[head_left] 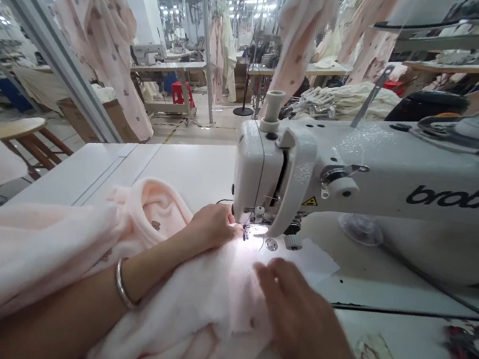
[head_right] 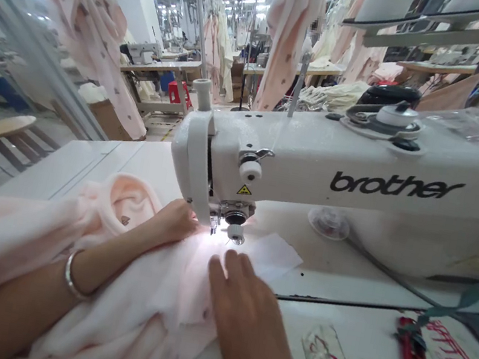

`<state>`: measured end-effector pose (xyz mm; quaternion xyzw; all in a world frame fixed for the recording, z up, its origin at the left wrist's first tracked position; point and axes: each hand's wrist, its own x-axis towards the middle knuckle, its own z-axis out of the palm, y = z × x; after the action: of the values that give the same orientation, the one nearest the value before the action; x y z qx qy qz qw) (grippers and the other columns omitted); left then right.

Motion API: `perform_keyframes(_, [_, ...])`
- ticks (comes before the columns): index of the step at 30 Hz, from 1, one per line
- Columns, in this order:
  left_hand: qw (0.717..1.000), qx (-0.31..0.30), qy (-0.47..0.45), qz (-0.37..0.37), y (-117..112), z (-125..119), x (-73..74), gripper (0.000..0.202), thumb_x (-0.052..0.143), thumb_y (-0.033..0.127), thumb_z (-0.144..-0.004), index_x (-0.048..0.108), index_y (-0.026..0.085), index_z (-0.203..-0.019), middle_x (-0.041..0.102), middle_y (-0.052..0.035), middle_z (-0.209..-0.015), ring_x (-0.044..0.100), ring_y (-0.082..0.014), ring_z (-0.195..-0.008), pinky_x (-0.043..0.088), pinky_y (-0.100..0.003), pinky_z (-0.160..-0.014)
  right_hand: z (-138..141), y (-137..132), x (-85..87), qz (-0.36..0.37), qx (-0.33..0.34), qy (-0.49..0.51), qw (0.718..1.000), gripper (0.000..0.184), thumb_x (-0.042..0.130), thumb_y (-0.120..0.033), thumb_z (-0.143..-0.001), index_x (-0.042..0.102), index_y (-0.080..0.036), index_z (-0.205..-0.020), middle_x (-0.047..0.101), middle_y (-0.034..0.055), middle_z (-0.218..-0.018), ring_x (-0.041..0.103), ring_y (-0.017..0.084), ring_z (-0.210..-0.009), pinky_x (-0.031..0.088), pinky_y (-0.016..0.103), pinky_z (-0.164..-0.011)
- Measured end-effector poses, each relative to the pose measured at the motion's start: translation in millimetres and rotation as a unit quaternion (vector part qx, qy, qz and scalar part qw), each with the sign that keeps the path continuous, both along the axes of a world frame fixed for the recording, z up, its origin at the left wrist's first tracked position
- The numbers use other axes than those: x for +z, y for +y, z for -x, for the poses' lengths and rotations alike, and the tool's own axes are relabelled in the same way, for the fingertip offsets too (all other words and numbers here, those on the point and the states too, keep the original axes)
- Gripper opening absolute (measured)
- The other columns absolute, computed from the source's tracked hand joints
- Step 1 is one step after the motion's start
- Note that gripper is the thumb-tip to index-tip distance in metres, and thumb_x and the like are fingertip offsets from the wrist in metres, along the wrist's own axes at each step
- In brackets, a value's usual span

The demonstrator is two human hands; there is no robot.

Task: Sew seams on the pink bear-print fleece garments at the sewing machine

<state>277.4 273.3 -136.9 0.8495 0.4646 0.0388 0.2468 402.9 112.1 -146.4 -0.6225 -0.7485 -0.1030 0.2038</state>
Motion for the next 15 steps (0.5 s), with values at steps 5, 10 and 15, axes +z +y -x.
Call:
perform_keyframes(5, [1.000, -0.013, 0.014, -0.010, -0.4, -0.4, 1.5, 0.017, 0.051, 0.030, -0.074, 0.061, 0.016, -0.076, 0.067, -0.0063, -0.079, 0.060, -0.0199, -0.080, 0.039, -0.026, -0.067, 7.1, -0.1, -8.1, 0.031, 0.061, 0.049, 0.996, 0.034, 0.033, 0.007, -0.069, 0.053, -0.017, -0.083, 0.055, 0.0076, -0.096, 0.049, 0.020, -0.079, 0.037, 0.027, -0.051])
perform_keyframes(10, [0.999, 0.005, 0.019, -0.032, -10.4, 0.4, 0.5, 0.023, 0.048, 0.033, -0.078, 0.060, 0.016, -0.087, 0.067, -0.0091, -0.087, 0.061, -0.0234, -0.083, 0.040, -0.029, -0.069, -22.9, 0.1, 6.8, 0.063, 0.092, 0.088, 0.990, 0.035, 0.034, 0.004, -0.077, 0.057, -0.019, -0.088, 0.060, 0.0037, -0.094, 0.049, 0.018, -0.078, 0.043, 0.026, -0.059])
perform_keyframes(15, [0.998, 0.018, 0.017, -0.059, -21.4, 0.8, 0.7, 0.028, 0.042, 0.032, -0.080, 0.059, 0.015, -0.095, 0.067, -0.0123, -0.089, 0.061, -0.0284, -0.083, 0.039, -0.033, -0.067, -27.4, -0.8, 1.7, 0.068, 0.100, 0.075, 0.990, 0.034, 0.034, 0.005, -0.076, 0.058, -0.019, -0.081, 0.059, 0.0023, -0.075, 0.047, 0.018, -0.069, 0.040, 0.026, -0.053])
